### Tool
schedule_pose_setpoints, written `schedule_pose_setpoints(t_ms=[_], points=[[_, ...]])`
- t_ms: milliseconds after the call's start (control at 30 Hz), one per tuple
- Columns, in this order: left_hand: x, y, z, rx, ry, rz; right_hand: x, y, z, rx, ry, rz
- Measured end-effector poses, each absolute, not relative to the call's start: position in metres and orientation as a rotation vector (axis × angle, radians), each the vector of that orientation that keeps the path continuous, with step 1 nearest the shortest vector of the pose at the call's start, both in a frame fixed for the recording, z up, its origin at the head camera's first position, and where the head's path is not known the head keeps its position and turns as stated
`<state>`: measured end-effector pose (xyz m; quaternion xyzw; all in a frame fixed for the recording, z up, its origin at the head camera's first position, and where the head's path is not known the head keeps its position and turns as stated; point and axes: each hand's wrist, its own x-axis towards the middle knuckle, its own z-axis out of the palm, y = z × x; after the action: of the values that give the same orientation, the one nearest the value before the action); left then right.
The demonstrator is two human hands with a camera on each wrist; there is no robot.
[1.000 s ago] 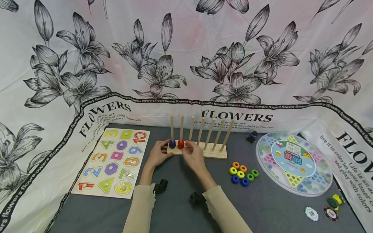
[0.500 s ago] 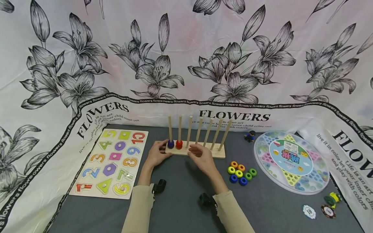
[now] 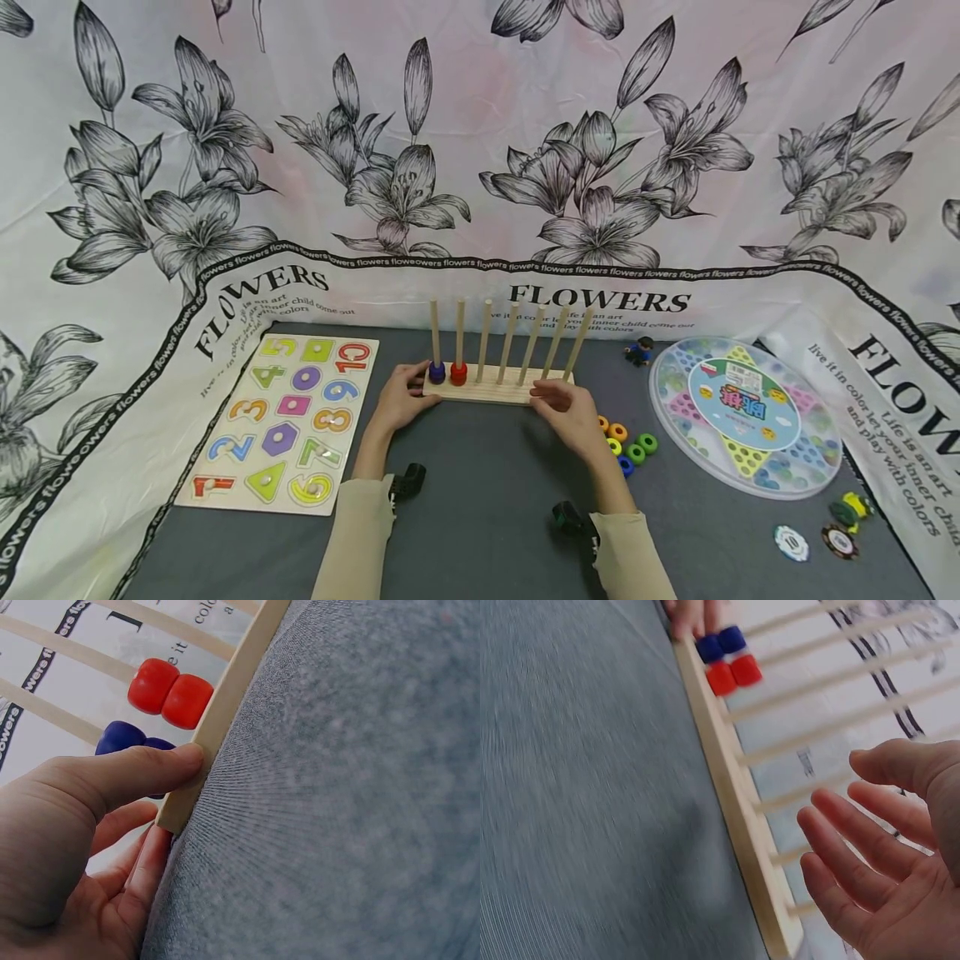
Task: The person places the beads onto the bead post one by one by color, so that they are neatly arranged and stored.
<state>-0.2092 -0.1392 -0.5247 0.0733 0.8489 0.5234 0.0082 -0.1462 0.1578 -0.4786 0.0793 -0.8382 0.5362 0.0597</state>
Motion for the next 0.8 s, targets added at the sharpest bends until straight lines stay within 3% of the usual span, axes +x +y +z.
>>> schedule_pose_setpoints(t_ms=[533,800], points=[[-0.211,-0.138,-0.526,0.220,2.637,1.653,-0.130,0.229,-0.480,0.057,-2.575,1.537],[-0.211,-0.138,-0.526,0.236,2.646,1.653,-0.130,0.258,-0.482,0.105,-2.799,1.454]])
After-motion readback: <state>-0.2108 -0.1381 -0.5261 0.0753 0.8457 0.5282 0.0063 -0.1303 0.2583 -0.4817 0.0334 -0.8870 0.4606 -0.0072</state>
